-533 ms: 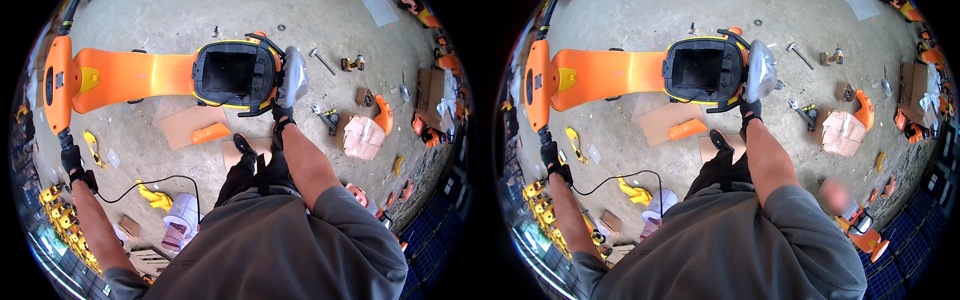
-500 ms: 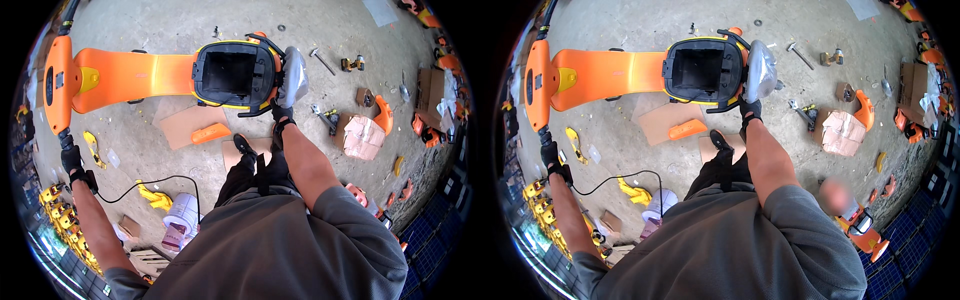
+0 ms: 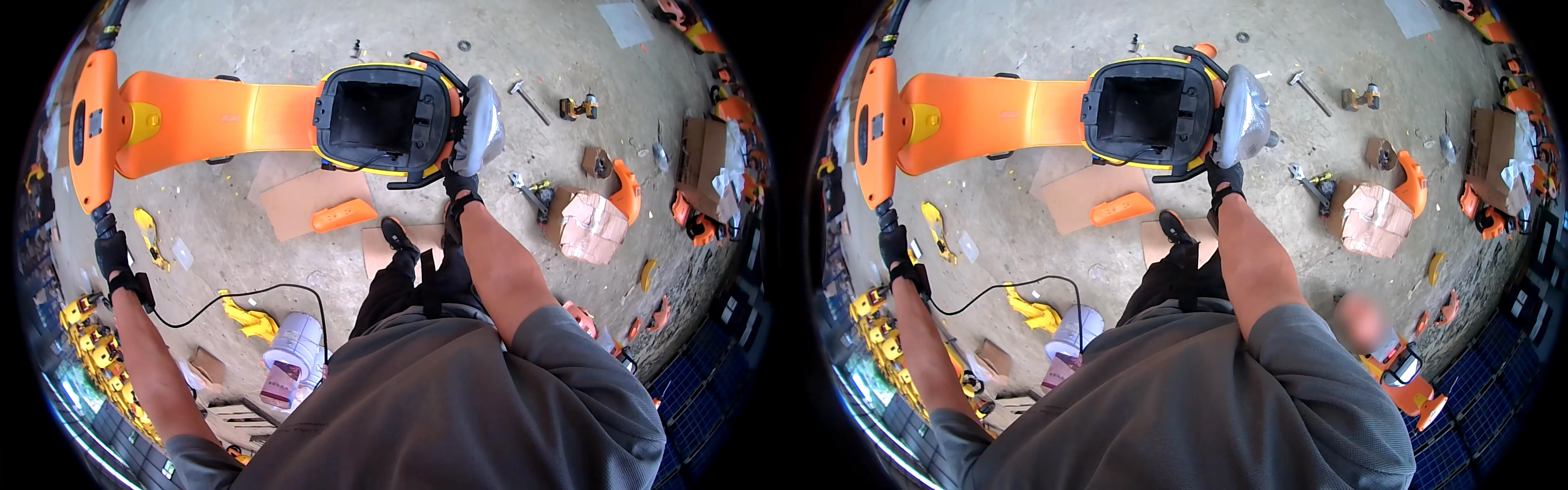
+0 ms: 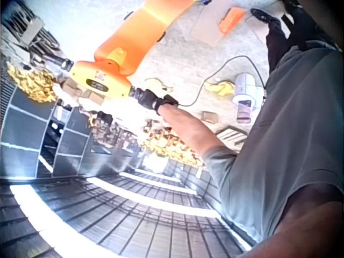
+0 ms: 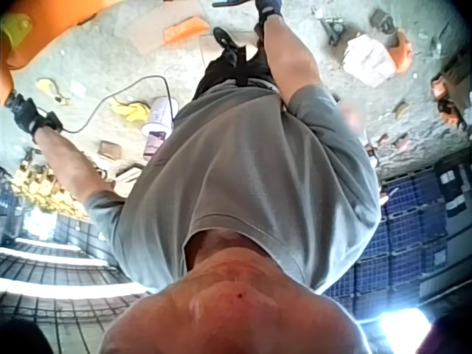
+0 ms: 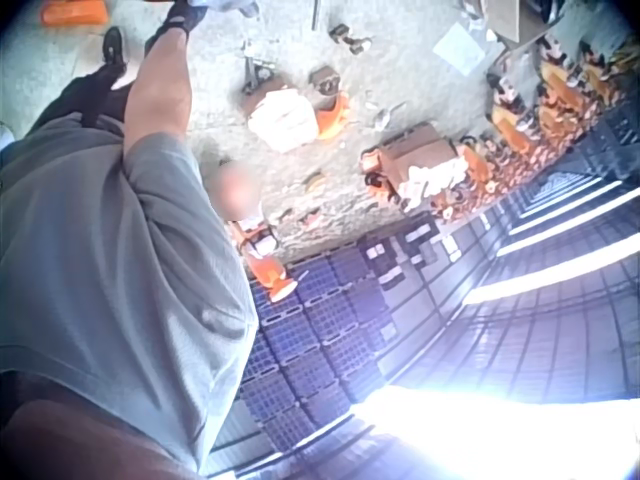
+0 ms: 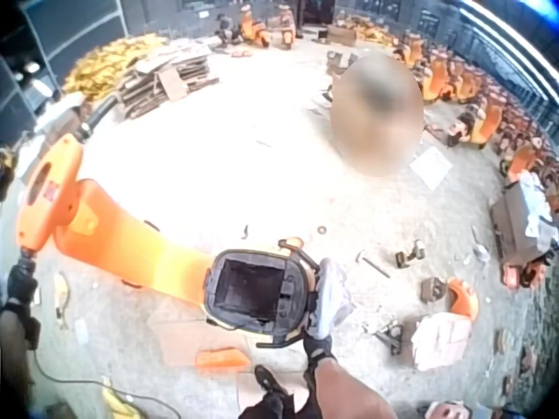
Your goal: The person uses a wrench and a socket wrench to tighten and loosen bolts on the rear wheel assembly of an electric scooter. They alternate between using the tools and rotating the wheel by hand.
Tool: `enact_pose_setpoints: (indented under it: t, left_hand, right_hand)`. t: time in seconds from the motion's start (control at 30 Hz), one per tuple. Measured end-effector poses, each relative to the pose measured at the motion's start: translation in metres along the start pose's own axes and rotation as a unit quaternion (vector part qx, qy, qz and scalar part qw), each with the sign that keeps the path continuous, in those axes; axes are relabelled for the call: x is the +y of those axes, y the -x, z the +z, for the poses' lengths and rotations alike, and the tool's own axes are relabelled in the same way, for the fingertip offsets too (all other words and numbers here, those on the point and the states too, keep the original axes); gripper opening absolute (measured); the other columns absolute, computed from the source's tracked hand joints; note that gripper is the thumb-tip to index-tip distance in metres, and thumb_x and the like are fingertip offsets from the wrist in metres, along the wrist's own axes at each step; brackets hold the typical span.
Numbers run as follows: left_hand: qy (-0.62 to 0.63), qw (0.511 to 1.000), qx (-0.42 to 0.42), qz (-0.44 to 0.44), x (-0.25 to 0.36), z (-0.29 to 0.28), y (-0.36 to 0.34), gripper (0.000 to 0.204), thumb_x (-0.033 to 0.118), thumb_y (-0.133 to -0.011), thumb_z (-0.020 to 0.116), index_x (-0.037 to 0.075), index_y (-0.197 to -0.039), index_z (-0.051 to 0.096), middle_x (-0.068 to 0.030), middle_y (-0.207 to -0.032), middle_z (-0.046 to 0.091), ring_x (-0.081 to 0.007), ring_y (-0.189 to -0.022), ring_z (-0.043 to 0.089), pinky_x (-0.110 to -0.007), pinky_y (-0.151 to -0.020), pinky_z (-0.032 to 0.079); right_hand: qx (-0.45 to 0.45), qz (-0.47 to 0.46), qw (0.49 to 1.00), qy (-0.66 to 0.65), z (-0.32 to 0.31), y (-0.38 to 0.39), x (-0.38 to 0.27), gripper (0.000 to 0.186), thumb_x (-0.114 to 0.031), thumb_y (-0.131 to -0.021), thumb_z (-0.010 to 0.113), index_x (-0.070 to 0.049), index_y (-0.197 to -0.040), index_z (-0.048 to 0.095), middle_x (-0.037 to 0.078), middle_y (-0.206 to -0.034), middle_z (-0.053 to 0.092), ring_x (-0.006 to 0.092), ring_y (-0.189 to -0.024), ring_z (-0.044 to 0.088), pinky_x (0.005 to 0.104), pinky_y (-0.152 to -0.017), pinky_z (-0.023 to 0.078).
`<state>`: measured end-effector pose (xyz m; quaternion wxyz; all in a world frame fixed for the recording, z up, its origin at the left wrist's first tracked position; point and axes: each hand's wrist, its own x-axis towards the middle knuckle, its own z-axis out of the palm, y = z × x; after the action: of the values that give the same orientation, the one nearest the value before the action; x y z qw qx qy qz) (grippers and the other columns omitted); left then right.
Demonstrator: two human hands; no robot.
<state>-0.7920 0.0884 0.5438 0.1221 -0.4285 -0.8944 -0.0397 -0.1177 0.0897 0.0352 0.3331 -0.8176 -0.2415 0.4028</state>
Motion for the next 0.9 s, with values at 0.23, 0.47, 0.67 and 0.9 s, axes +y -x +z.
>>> enact_pose_setpoints:
  t: [0.23,0.47,0.67,0.9]
  left_hand:
    - [-0.037,0.999,0.013,-0.014,-0.007,0.012,-0.008,0.03,0.022,-0.067,0.056,-0.005,-0.077,0.063,-0.0266,-0.069,0.062,-0.0441,-0.07,0.062,-0.049,-0.061,0.045]
    - [-0.073,0.997,0.012,0.004,-0.024,0.025,-0.013,0.029,0.023,-0.067,0.056,-0.004,-0.076,0.063,-0.0278,-0.07,0.061,-0.0458,-0.072,0.062,-0.05,-0.061,0.045]
    - [-0.076,0.997,0.027,0.005,-0.024,0.027,-0.025,0.029,0.022,-0.066,0.055,-0.003,-0.077,0.064,-0.0282,-0.071,0.061,-0.0464,-0.072,0.061,-0.05,-0.061,0.044]
    - [-0.064,0.998,0.011,-0.002,-0.017,0.02,-0.018,0.031,0.023,-0.066,0.056,-0.003,-0.078,0.065,-0.0277,-0.071,0.062,-0.0454,-0.072,0.062,-0.049,-0.061,0.044]
  right_hand:
    - [-0.016,0.041,0.999,-0.001,0.013,-0.021,0.018,0.039,-0.043,-0.068,0.08,-0.016,-0.063,0.053,-0.001,-0.047,0.048,0.0127,-0.035,0.044,0.0295,-0.034,0.031]
    - [-0.13,0.097,0.987,0.012,-0.015,0.011,-0.025,0.061,-0.042,-0.073,0.076,-0.013,-0.124,0.058,0.013,-0.11,0.065,0.0263,-0.104,0.061,0.0365,-0.086,0.047]
    - [-0.126,0.087,0.988,0.019,-0.02,0.008,-0.032,0.058,-0.04,-0.074,0.075,-0.015,-0.123,0.058,0.012,-0.111,0.065,0.0268,-0.104,0.061,0.0372,-0.086,0.047]
    - [-0.127,0.065,0.989,0.032,-0.017,0.007,-0.023,0.058,-0.041,-0.074,0.074,-0.013,-0.123,0.058,0.014,-0.11,0.065,0.0292,-0.104,0.062,0.0385,-0.085,0.048]
